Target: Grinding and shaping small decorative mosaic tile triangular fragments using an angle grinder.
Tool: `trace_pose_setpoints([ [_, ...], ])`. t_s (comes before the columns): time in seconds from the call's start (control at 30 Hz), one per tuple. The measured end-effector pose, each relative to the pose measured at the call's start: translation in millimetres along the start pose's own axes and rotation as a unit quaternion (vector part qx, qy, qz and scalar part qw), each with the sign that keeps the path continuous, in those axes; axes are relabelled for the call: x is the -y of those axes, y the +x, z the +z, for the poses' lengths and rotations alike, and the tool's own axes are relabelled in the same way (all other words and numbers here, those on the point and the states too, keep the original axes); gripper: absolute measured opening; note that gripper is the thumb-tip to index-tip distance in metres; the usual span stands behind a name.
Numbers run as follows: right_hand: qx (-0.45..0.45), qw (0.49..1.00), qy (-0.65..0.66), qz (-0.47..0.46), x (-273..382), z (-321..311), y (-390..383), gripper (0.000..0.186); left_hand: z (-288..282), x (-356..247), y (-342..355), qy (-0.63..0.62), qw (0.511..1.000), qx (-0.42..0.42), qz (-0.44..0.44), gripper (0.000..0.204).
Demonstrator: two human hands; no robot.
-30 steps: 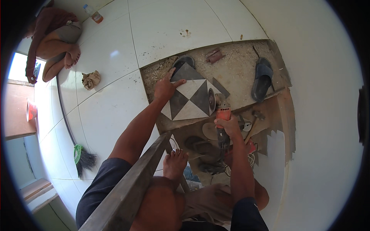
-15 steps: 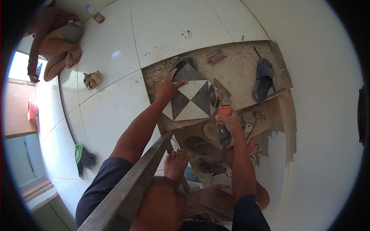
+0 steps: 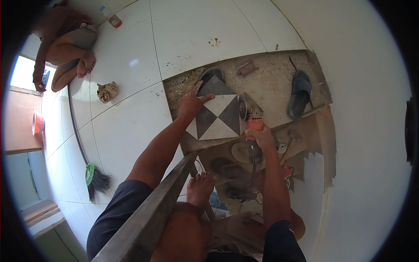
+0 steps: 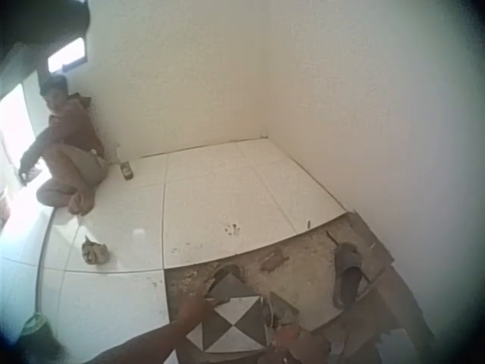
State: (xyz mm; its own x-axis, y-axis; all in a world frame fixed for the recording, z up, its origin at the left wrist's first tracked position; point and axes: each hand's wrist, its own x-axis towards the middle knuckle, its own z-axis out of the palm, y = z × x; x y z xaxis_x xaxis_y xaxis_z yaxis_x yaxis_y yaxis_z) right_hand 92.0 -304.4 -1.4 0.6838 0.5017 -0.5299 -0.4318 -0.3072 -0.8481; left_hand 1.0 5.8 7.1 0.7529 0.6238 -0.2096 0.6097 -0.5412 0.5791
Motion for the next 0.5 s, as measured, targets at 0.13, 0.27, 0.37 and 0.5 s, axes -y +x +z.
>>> trace_pose_setpoints([
  [0.13,0.009,1.000,0.009,0.001,2.0,0.5,4.9,0.040,-0.2,-1.9,0.3,0.007,1.000,0.000,-0.021,0.092],
  [0.27,0.010,1.000,0.012,0.004,3.8,0.5,8.1,0.040,-0.5,1.3,0.6,0.005,1.000,0.002,0.001,0.098],
  [0.37,0.013,1.000,0.018,-0.004,8.0,4.2,9.1,0.041,-3.5,0.5,-0.7,0.006,1.000,0.009,-0.011,0.097],
  [0.5,0.010,1.000,0.008,0.000,9.1,3.2,13.2,0.040,-3.9,-0.3,-1.5,0.003,1.000,-0.003,-0.001,0.097],
])
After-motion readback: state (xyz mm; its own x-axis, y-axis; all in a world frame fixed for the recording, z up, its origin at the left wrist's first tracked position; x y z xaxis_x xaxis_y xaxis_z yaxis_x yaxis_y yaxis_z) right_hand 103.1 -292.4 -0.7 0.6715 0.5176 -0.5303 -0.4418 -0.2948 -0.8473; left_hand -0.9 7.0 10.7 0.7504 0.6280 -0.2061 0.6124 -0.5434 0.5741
